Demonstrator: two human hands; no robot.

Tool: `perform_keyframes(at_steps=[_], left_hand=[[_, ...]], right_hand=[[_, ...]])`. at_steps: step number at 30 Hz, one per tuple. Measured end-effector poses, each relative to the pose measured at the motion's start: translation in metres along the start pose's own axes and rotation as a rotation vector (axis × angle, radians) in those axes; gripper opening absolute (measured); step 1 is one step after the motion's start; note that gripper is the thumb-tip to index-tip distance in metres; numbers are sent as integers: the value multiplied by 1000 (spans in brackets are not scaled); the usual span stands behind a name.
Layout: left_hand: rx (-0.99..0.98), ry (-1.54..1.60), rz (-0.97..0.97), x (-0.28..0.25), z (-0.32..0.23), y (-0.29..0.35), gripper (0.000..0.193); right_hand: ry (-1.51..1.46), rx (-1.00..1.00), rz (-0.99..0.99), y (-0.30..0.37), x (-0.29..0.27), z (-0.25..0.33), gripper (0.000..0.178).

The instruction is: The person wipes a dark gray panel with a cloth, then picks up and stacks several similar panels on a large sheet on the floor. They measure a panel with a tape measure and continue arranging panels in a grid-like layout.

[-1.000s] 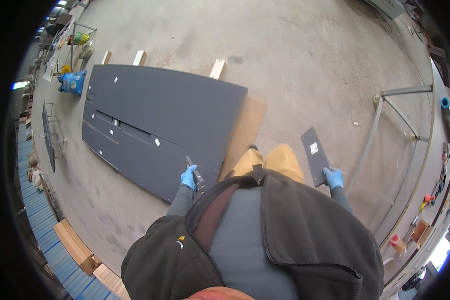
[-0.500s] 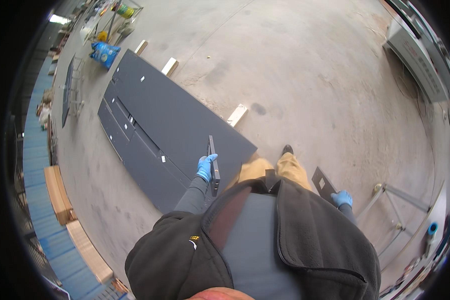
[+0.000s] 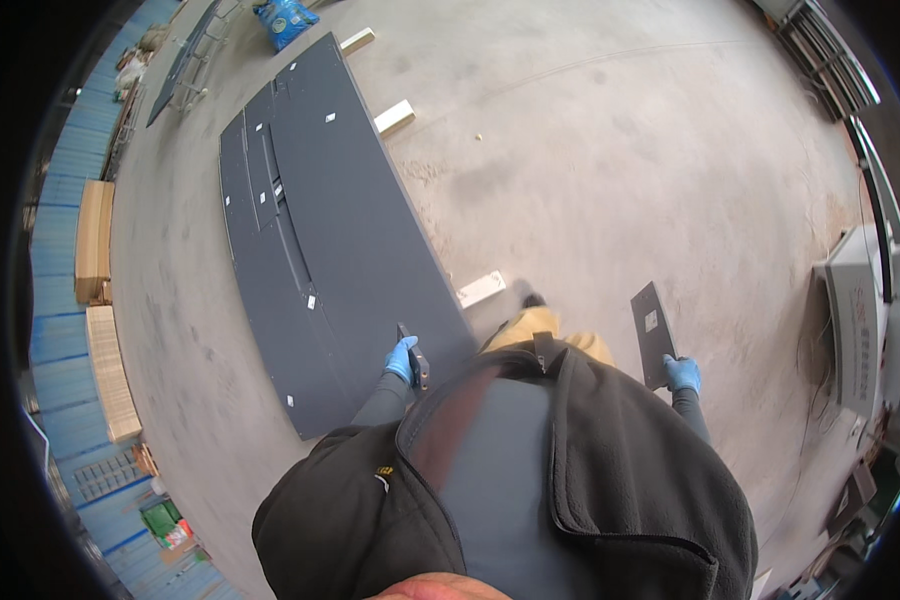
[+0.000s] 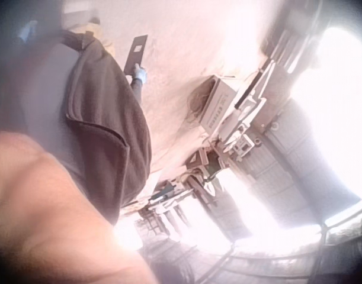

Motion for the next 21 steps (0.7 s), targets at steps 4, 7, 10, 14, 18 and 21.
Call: perform_keyframes(at_steps=[4, 7, 10, 14, 18, 21], left_hand=[[38, 96, 139, 72, -66, -2, 33], [124, 161, 158, 127, -118, -9, 30], [157, 256, 167, 184, -164, -21, 31], [93, 307, 38, 231, -200, -22, 35], [58, 421, -27, 258, -243, -6, 41], [81, 453, -146, 258, -261, 16, 45]], right_hand=[[-11, -84, -42, -79, -26, 100, 50], [-105, -87, 35, -142, -38, 178, 50], [-57, -244, 75, -213, -46, 282, 50], [208, -563, 18, -296, -67, 448, 54], [269, -832, 84, -344, -92, 632, 51], [240, -873, 185, -357, -95, 765, 49]])
Point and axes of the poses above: each hand's wrist, its own y-axis away from the middle knuckle, its own x-axis out of the palm, z = x × y, the point moved 8 cm from there along -y, towards the middle knuckle, and after that the axes turned 13 degrees about -z, right-handed, at the moved point
